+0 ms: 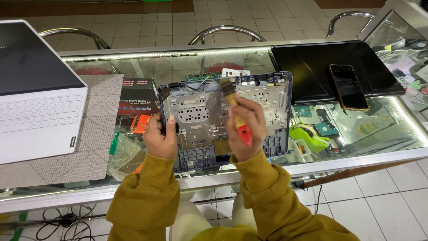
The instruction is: Using a brush to clean dust and debris from the internal and external surfaces of a laptop casing.
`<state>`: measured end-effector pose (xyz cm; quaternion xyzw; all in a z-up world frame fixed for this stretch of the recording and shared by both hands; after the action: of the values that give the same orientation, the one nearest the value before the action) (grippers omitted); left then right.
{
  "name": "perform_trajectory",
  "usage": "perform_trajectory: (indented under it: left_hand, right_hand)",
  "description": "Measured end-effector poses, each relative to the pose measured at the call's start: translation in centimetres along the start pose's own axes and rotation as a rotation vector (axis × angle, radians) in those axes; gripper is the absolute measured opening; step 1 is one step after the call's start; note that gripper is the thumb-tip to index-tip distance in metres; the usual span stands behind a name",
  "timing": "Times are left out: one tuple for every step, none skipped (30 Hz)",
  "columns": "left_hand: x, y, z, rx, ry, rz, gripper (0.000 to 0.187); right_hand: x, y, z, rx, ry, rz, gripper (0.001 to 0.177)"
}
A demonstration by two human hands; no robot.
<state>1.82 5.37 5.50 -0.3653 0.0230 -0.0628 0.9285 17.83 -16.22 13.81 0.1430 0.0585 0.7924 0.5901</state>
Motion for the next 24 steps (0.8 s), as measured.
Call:
perform_trajectory:
  left_hand:
    - [0.1,0.2,0.0,-0.003,0.001,-0.001,0.021]
    - [0.1,0.2,0.0,0.009,-0.013,-0.001,0.021]
    - [0.2,0.2,0.0,0.022,-0.024,-0.003,0.021]
    - [0.2,0.1,-0.2,0.019,-0.02,-0.007,0.021]
    - [0.2,0.1,-0.2,0.017,-0.027,-0.01,0.02]
    - [0.1,0.0,-0.2,0.015,-0.034,-0.013,0.02]
    - [0.0,0.0,-0.2,0.016,-0.033,-0.014,0.02]
    - [0.1,0.0,-0.1,0.026,-0.024,-0.008,0.021]
    - [0.1,0.0,0.0,0.035,-0.011,-0.001,0.021]
    - [0.0,-0.3,0.0,0.037,-0.007,-0.001,0.021]
    - [-0.1,-0.7,0.1,0.032,-0.015,0.005,0.021]
    - [-0.2,-1.0,0.1,0.027,-0.023,0.011,0.02]
    - [-0.2,-1.0,0.0,0.028,-0.014,0.007,0.02]
    - [-0.3,-0.8,-0.1,0.024,-0.012,-0.002,0.02]
    - [-0.5,-0.6,-0.1,0.019,-0.018,-0.009,0.02]
    - [-0.4,-0.8,0.0,0.019,-0.017,-0.011,0.02]
    - [-0.4,-0.9,0.0,0.023,-0.027,-0.009,0.02]
    - [-0.4,-1.1,0.0,0.026,-0.038,-0.008,0.02]
    - [-0.4,-1.1,0.1,0.025,-0.036,-0.012,0.02]
    - [-0.3,-1.1,0.1,0.021,-0.029,-0.002,0.02]
    - [-0.4,-1.1,0.0,0.015,-0.022,0.01,0.02]
    - [-0.4,-1.0,-0.1,0.012,-0.02,0.007,0.02]
    - [-0.3,-0.9,-0.1,0.014,-0.007,0.012,0.02]
    - [-0.2,-0.9,0.0,0.016,0.006,0.016,0.02]
  right_hand:
    - [-1.1,-0.3,0.5,0.001,0.002,-0.002,0.02]
    - [-2.5,-0.8,1.0,0.018,-0.039,-0.048,0.017]
    - [-4.1,-1.3,1.5,0.036,-0.081,-0.096,0.013]
    - [-4.7,-1.2,2.0,0.036,-0.081,-0.102,0.013]
    - [-5.6,-1.2,2.5,0.054,-0.12,-0.163,0.008]
    - [-6.5,-1.1,3.0,0.072,-0.159,-0.224,0.005]
    - [-5.7,-1.2,2.4,0.071,-0.161,-0.225,0.005]
    - [-4.8,-1.1,1.9,0.062,-0.147,-0.178,0.005]
    - [-3.9,-1.1,1.3,0.055,-0.135,-0.132,0.007]
    - [-3.0,0.1,1.4,0.056,-0.139,-0.135,0.007]
    - [-1.7,1.2,1.4,0.061,-0.079,-0.083,0.009]
    - [-0.4,2.4,1.5,0.065,-0.02,-0.031,0.011]
    - [-1.0,1.3,1.4,0.067,-0.025,-0.039,0.011]
    - [-1.8,0.4,1.4,0.056,-0.053,-0.043,0.012]
    - [-2.4,-0.5,1.4,0.043,-0.078,-0.041,0.013]
    - [-3.6,-1.4,1.7,0.042,-0.079,-0.043,0.013]
    - [-5.0,-2.2,2.0,0.015,-0.108,-0.112,0.012]
    - [-6.4,-2.9,2.2,-0.011,-0.138,-0.182,0.011]
    - [-6.8,-2.5,2.9,-0.013,-0.138,-0.186,0.011]
    - [-7.3,-2.2,3.5,-0.012,-0.144,-0.236,0.007]
    - [-7.8,-1.7,4.0,-0.01,-0.15,-0.286,0.006]
    - [-7.4,-1.9,3.4,-0.01,-0.148,-0.29,0.006]
    - [-6.8,-2.1,2.8,-0.012,-0.148,-0.245,0.007]
    - [-6.2,-2.3,2.3,-0.013,-0.147,-0.2,0.011]
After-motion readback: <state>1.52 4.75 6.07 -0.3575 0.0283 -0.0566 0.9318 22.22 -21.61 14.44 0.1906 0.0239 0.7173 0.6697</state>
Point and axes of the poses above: each hand's wrist, its own z-axis towards the middle knuckle, its own x-axis out of the palm, y = z × x, the point moved 8 cm from there along z, towards the middle knuckle, and after that the axes turned 8 degrees about -y, right-handed, at the moved point
